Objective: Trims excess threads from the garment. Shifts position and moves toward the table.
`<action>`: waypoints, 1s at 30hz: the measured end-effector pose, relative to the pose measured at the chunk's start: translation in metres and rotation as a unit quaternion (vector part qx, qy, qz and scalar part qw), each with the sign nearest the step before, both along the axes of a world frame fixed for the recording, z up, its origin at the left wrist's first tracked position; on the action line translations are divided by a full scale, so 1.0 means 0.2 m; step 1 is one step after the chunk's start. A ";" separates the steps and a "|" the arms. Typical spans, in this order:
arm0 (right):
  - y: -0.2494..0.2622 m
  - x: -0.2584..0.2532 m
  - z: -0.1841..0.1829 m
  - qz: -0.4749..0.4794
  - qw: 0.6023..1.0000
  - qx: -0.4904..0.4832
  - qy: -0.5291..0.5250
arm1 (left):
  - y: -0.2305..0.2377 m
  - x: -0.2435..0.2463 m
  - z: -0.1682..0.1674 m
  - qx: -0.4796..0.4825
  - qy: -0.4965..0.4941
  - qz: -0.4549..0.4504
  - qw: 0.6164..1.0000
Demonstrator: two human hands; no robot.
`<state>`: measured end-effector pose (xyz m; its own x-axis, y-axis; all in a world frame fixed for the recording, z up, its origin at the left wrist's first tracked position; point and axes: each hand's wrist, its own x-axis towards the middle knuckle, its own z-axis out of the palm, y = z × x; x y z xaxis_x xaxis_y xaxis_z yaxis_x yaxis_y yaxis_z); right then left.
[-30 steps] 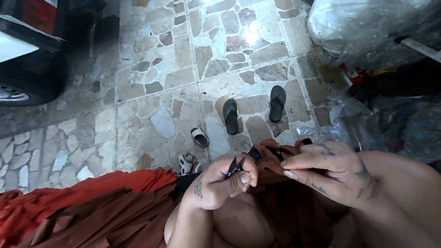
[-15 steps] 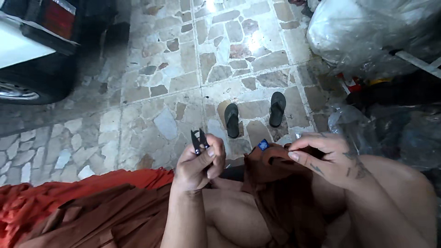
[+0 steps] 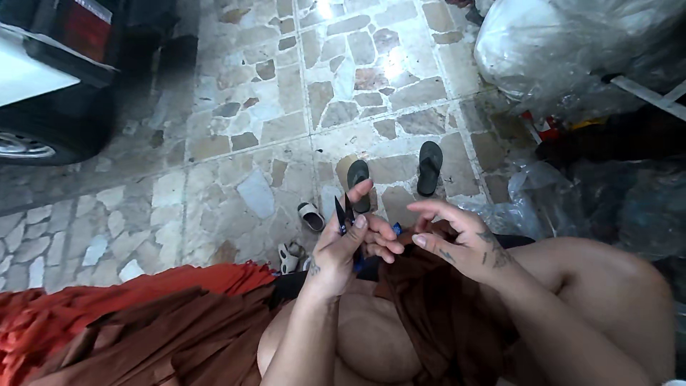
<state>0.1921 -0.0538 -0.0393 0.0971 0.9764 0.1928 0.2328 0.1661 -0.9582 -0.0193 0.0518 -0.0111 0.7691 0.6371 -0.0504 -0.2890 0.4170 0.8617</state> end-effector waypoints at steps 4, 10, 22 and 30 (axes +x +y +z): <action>0.00 -0.02 -0.01 -0.005 1.000 0.009 0.015 | -0.01 0.00 0.00 0.014 -0.013 -0.003 1.000; 0.00 -0.06 -0.02 -0.065 0.992 0.107 -0.021 | -0.04 0.01 0.01 0.045 -0.021 -0.016 0.999; 0.02 -0.10 -0.07 -0.107 0.961 0.202 -0.156 | -0.14 0.04 0.04 -0.074 -0.027 -0.037 0.996; 0.02 -0.10 -0.05 -0.091 0.979 0.141 -0.116 | -0.14 0.05 0.05 0.031 0.032 -0.036 0.998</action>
<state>0.1715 -0.0504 -0.0496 0.1867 0.8520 0.4891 0.4890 0.3512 -0.7985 -0.0091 0.0239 -0.0015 0.8091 0.5844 -0.0629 -0.2049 0.3806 0.9017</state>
